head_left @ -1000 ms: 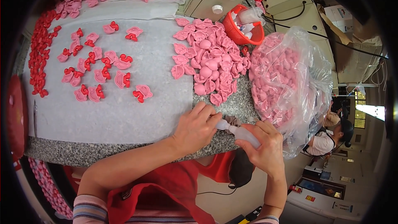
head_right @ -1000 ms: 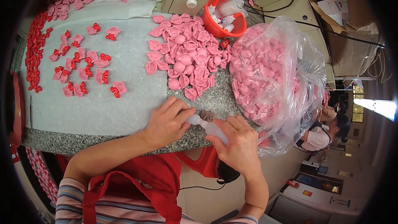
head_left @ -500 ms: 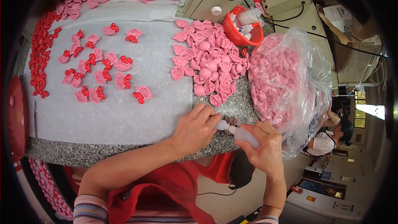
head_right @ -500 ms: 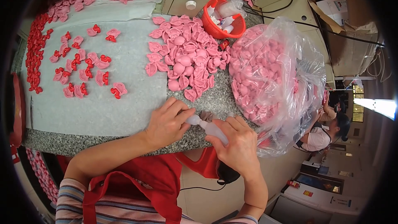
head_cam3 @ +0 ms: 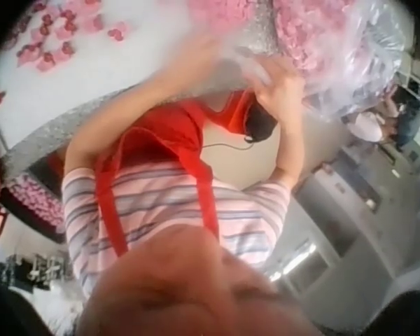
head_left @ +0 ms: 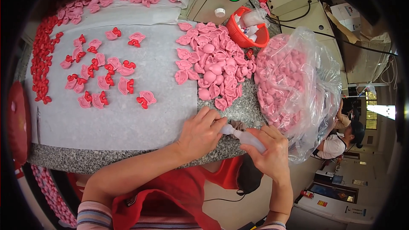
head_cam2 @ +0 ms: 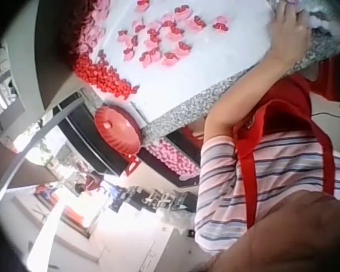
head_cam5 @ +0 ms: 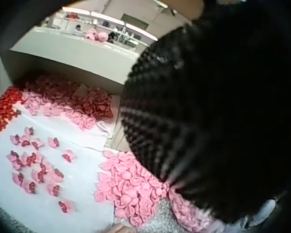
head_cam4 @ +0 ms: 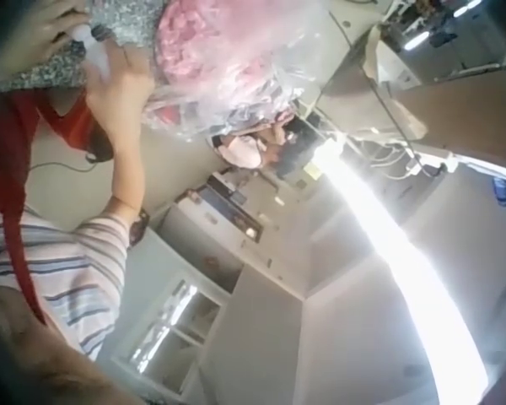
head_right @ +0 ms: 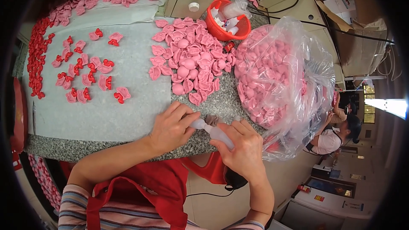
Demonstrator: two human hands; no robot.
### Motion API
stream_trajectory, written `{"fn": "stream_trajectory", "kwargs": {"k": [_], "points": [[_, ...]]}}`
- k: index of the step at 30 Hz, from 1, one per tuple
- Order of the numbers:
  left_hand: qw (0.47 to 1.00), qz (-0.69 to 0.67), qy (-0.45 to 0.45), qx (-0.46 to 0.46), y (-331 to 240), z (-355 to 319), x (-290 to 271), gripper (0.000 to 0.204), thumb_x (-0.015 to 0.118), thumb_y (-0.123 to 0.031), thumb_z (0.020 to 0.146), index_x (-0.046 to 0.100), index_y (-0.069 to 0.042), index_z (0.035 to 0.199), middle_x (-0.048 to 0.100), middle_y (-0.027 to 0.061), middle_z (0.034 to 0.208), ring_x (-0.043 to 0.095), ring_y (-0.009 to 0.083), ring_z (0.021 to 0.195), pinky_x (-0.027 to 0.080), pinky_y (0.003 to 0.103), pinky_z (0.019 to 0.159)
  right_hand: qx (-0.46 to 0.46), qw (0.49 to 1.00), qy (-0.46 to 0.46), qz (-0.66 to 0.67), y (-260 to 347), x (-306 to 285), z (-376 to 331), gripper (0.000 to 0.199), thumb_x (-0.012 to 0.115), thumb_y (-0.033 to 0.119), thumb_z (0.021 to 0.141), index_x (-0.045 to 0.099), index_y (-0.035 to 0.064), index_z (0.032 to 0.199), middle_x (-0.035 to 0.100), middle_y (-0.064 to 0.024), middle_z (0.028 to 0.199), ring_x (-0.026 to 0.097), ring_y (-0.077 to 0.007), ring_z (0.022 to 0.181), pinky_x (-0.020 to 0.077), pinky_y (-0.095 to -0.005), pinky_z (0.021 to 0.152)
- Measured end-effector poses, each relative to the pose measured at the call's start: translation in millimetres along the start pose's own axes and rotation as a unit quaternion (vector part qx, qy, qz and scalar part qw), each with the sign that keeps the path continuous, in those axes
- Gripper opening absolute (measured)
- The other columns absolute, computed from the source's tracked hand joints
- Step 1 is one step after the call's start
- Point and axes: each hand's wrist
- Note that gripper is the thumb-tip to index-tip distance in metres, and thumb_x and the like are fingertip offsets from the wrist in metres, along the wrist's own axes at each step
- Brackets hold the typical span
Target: Assembling small pink heart-shaped toy parts by applying adhesive using a dispenser and joining components at a factory workbench.
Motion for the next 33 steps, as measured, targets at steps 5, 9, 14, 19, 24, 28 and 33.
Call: {"fn": "stream_trajectory", "kwargs": {"k": [5,9,14,19,24,28,33], "points": [[1.000,-0.002,-0.004,0.005,0,1,-1,0.039,0.071,-0.006,0.058,0.062,-0.003,0.096,0.051,0.0036,0.086,0.051,0.0201,0.088,0.049,0.030,0.062,0.003,1.000,-0.004,-0.001,-1,0,-2,0.035,0.078,0.017,0.060,0.067,0.0022,0.089,0.056,-0.0099,0.070,0.054,-0.0286,0.064,0.0439,-0.0354,0.059],[1.000,-0.005,-0.011,-0.008,-1,2,1,0.040,0.072,-0.004,0.057,0.064,-0.005,0.097,0.054,0.0033,0.085,0.053,0.0211,0.082,0.049,0.032,0.062,0.018,1.000,-0.016,0.016,-5,4,-6,0.035,0.078,0.018,0.061,0.067,0.0024,0.090,0.056,-0.0099,0.071,0.055,-0.0278,0.065,0.0442,-0.0349,0.059],[1.000,-0.007,-0.007,-0.020,-2,2,-1,0.038,0.072,-0.004,0.059,0.064,-0.006,0.096,0.054,0.0033,0.086,0.054,0.0210,0.082,0.049,0.032,0.061,0.024,0.999,-0.018,0.020,-6,5,-8,0.034,0.078,0.018,0.061,0.067,0.0025,0.090,0.057,-0.0101,0.072,0.055,-0.0276,0.065,0.0443,-0.0348,0.058],[0.999,-0.011,-0.024,-0.019,-3,2,3,0.036,0.071,-0.003,0.060,0.065,-0.007,0.095,0.055,0.0030,0.086,0.055,0.0213,0.080,0.049,0.032,0.060,0.061,0.994,-0.052,0.081,-11,14,-18,0.033,0.077,0.016,0.063,0.067,0.0033,0.091,0.056,-0.0094,0.070,0.055,-0.0249,0.059,0.0434,-0.0326,0.054],[1.000,-0.007,-0.012,-0.018,-4,1,0,0.034,0.070,-0.003,0.060,0.065,-0.008,0.094,0.057,0.0032,0.085,0.056,0.0217,0.079,0.049,0.033,0.062,0.096,0.985,-0.061,0.129,-14,21,-28,0.033,0.077,0.017,0.064,0.067,0.0042,0.093,0.059,-0.0098,0.072,0.058,-0.0251,0.062,0.0456,-0.0331,0.056],[1.000,-0.004,-0.008,-0.021,-6,3,-2,0.034,0.070,-0.004,0.061,0.065,-0.007,0.095,0.058,0.0042,0.086,0.057,0.0228,0.080,0.049,0.034,0.064,0.127,0.974,-0.044,0.182,-15,15,-32,0.032,0.077,0.019,0.066,0.067,0.0051,0.094,0.062,-0.0112,0.078,0.062,-0.0262,0.067,0.0483,-0.0329,0.060],[1.000,0.001,-0.018,-0.017,-5,6,0,0.033,0.073,-0.006,0.063,0.065,-0.007,0.095,0.061,0.0053,0.084,0.058,0.0245,0.077,0.049,0.035,0.065,0.181,0.915,-0.036,0.359,-28,43,-40,0.030,0.073,0.011,0.073,0.064,0.0012,0.100,0.063,-0.0049,0.084,0.059,-0.0124,0.074,0.0469,-0.0270,0.068]]}}
Point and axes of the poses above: each hand's wrist, its own z-axis towards the middle knuckle, its own x-axis out of the palm, y = z × x
